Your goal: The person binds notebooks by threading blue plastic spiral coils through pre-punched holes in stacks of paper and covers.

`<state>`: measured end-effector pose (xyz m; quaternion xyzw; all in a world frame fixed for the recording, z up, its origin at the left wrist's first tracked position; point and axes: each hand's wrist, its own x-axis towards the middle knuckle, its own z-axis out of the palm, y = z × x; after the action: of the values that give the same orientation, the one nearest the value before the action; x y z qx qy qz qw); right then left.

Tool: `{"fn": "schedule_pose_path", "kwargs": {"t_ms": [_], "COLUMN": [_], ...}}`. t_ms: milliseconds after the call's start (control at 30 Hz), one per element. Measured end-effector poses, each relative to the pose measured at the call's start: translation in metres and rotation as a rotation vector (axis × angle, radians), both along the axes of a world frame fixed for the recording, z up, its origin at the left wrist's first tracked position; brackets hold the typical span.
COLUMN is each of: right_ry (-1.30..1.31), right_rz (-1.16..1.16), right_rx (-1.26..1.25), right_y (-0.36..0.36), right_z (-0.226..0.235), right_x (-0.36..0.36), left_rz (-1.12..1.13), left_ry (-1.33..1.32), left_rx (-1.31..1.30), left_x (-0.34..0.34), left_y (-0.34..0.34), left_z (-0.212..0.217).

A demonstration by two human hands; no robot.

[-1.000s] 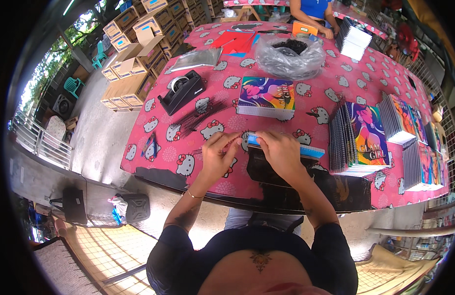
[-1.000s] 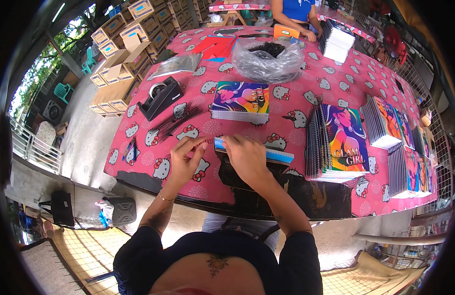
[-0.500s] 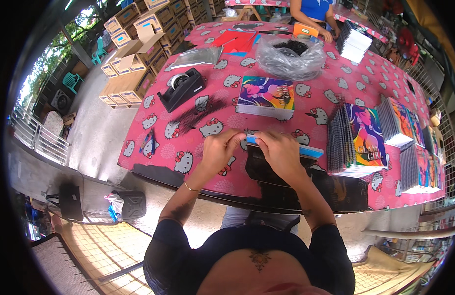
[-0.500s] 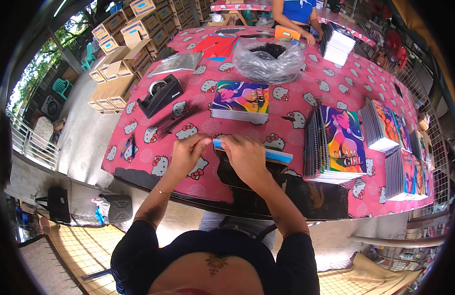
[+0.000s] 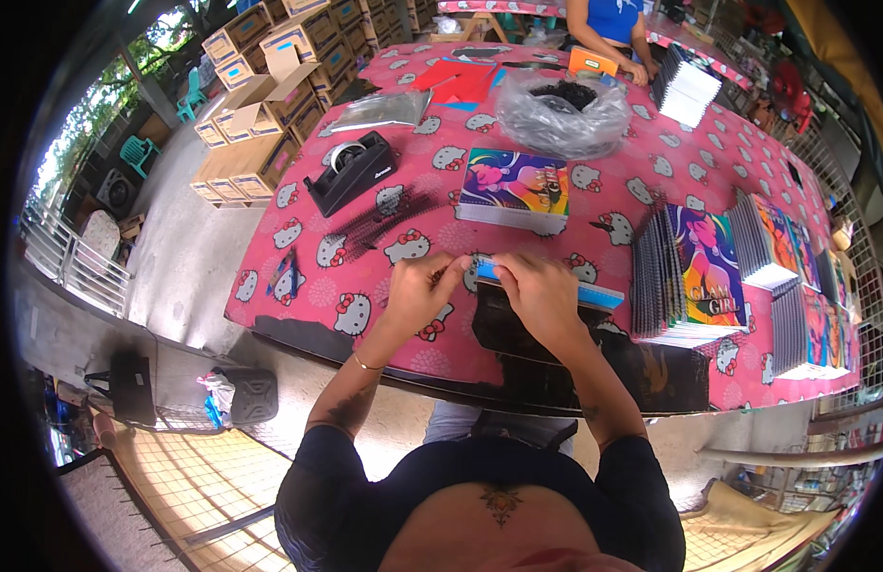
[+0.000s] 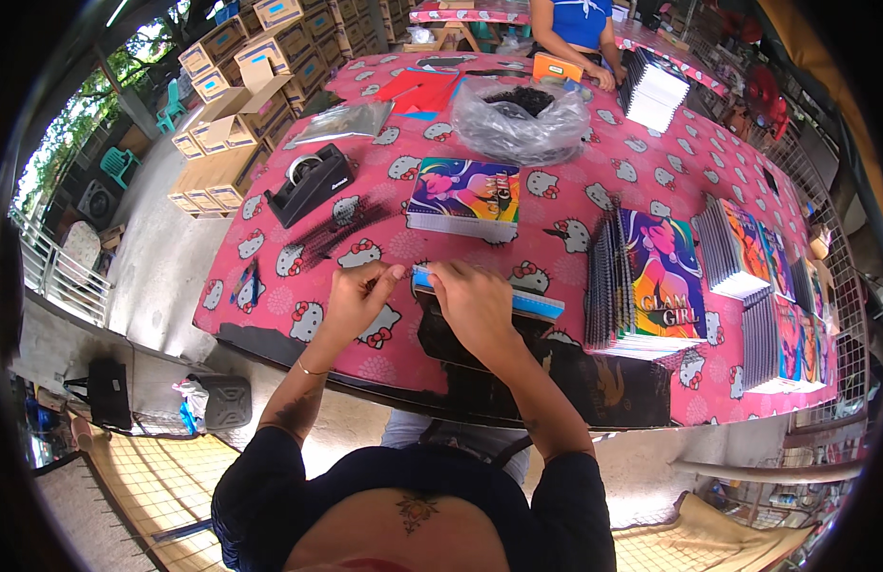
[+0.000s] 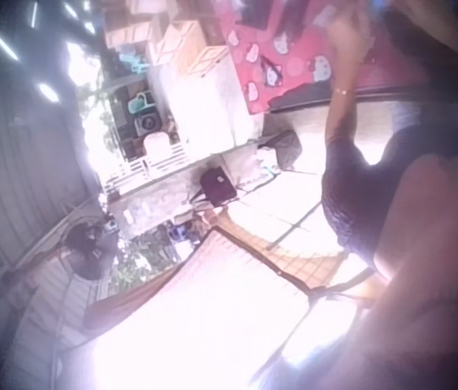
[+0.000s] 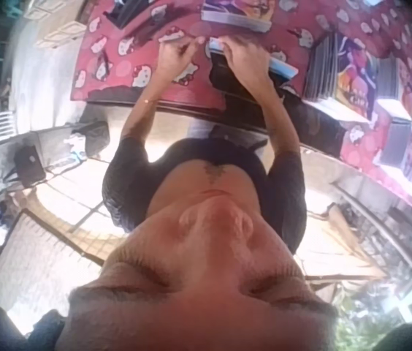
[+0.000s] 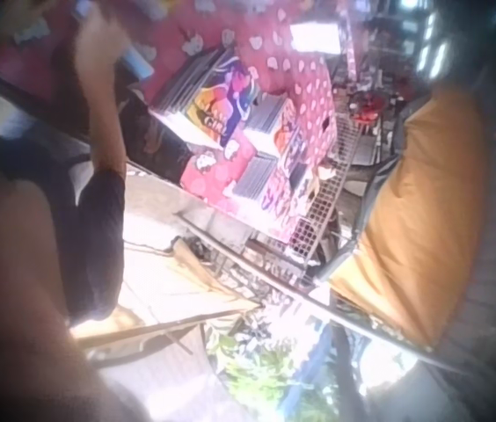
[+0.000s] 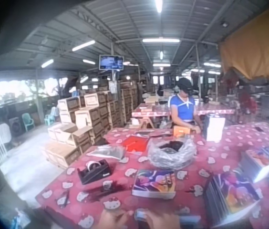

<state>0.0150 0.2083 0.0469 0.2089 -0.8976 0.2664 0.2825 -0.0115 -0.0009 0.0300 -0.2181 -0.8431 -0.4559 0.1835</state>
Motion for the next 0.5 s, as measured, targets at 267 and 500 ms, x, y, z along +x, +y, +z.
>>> {"fn": "schedule_pose_path", "kwargs": {"t_ms": [267,500], "right_ry": [-0.027,-0.021], "right_rz": [-0.011,0.021], "right_rx": [0.008,0.033], "right_y": [0.000,-0.001], "right_z": [0.000,0.003], "right_x": [-0.001,0.001], "left_rz": [-0.053,-0.038], "left_ry": [0.047,0.146], "left_rx": [0.009,0.049], "left_x": [-0.003,-0.006], "left_y": [-0.003,0.007], "left_z": [-0.003,0.001]}}
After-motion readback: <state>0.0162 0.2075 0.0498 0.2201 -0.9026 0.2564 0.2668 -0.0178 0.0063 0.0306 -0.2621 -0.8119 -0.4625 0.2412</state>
